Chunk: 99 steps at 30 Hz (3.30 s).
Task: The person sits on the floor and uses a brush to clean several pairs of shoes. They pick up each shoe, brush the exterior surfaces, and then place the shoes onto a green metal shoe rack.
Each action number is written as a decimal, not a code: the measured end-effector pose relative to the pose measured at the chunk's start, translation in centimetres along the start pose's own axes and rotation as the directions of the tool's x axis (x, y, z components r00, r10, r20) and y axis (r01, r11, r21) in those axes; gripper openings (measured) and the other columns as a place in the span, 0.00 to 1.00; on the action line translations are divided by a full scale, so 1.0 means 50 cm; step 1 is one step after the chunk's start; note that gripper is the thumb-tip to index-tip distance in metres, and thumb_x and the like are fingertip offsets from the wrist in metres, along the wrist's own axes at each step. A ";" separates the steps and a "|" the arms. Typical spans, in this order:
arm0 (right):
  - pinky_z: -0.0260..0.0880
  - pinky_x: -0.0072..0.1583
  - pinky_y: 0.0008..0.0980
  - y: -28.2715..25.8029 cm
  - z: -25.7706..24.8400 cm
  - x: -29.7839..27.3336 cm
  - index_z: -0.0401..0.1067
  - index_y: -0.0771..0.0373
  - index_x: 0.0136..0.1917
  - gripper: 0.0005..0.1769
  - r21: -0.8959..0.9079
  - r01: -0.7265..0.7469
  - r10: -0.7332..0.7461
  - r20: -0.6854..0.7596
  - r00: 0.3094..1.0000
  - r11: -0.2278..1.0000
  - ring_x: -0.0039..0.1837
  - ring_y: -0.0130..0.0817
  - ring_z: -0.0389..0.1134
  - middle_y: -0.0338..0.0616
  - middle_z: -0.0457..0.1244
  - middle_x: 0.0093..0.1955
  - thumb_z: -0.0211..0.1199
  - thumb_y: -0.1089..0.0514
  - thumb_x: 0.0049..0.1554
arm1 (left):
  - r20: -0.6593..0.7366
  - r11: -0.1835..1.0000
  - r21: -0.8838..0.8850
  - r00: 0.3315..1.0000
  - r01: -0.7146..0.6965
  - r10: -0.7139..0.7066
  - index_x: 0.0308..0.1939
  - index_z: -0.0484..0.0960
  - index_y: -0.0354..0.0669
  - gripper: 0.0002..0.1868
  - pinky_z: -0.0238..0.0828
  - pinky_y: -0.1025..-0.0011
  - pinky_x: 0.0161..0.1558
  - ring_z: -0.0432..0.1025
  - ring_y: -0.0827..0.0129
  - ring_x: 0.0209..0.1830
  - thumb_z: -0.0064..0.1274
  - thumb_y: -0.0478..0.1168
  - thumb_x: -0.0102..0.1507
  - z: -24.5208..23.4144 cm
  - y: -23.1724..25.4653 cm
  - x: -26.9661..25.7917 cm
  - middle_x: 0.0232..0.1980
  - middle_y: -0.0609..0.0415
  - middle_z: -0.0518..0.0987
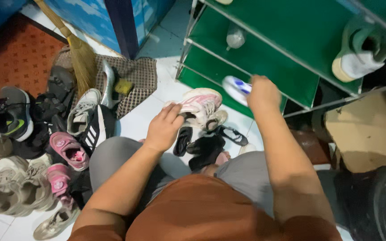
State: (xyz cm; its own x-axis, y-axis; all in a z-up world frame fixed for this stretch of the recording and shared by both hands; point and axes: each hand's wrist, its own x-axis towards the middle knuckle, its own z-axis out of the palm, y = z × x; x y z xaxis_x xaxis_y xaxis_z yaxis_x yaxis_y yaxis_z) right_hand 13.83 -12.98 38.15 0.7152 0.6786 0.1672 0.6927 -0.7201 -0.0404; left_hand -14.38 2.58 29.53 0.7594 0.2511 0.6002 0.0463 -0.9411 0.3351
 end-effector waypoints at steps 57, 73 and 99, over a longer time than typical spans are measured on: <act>0.80 0.55 0.32 -0.191 -0.118 -0.126 0.62 0.69 0.63 0.24 0.999 -0.006 -0.199 -0.001 0.980 -0.033 0.55 0.31 0.74 0.44 0.69 0.53 0.67 0.70 0.57 | 0.505 -0.038 -0.726 0.495 0.687 -0.707 0.35 0.78 0.38 0.12 0.65 0.64 0.21 0.68 0.65 0.19 0.49 0.42 0.68 0.117 -0.063 0.161 0.26 0.51 0.76; 0.76 0.44 0.50 -0.188 -0.068 -0.232 0.59 0.67 0.56 0.22 0.733 -0.020 -0.123 0.141 0.982 0.680 0.43 0.52 0.76 0.56 0.70 0.42 0.64 0.52 0.58 | 0.467 -0.262 -0.848 0.415 0.460 -0.781 0.33 0.80 0.36 0.08 0.70 0.70 0.33 0.72 0.69 0.27 0.52 0.36 0.66 0.217 -0.123 0.144 0.32 0.51 0.80; 0.69 0.58 0.55 -0.055 0.143 -0.282 0.62 0.56 0.70 0.30 0.102 0.120 -0.158 0.646 0.747 0.988 0.57 0.59 0.70 0.60 0.68 0.56 0.62 0.55 0.56 | 0.317 -0.084 -0.905 0.530 0.416 -0.787 0.32 0.75 0.39 0.12 0.59 0.70 0.22 0.63 0.72 0.20 0.56 0.42 0.65 0.046 -0.123 0.182 0.26 0.55 0.72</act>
State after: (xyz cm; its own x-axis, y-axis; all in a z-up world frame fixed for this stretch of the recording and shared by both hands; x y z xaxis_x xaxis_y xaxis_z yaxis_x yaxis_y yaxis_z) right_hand 2.52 -19.53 28.87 0.4852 0.7138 -0.5051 0.7793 -0.6150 -0.1205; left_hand -6.24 10.15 31.25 0.5715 0.8016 -0.1758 -0.2750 0.3889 0.8793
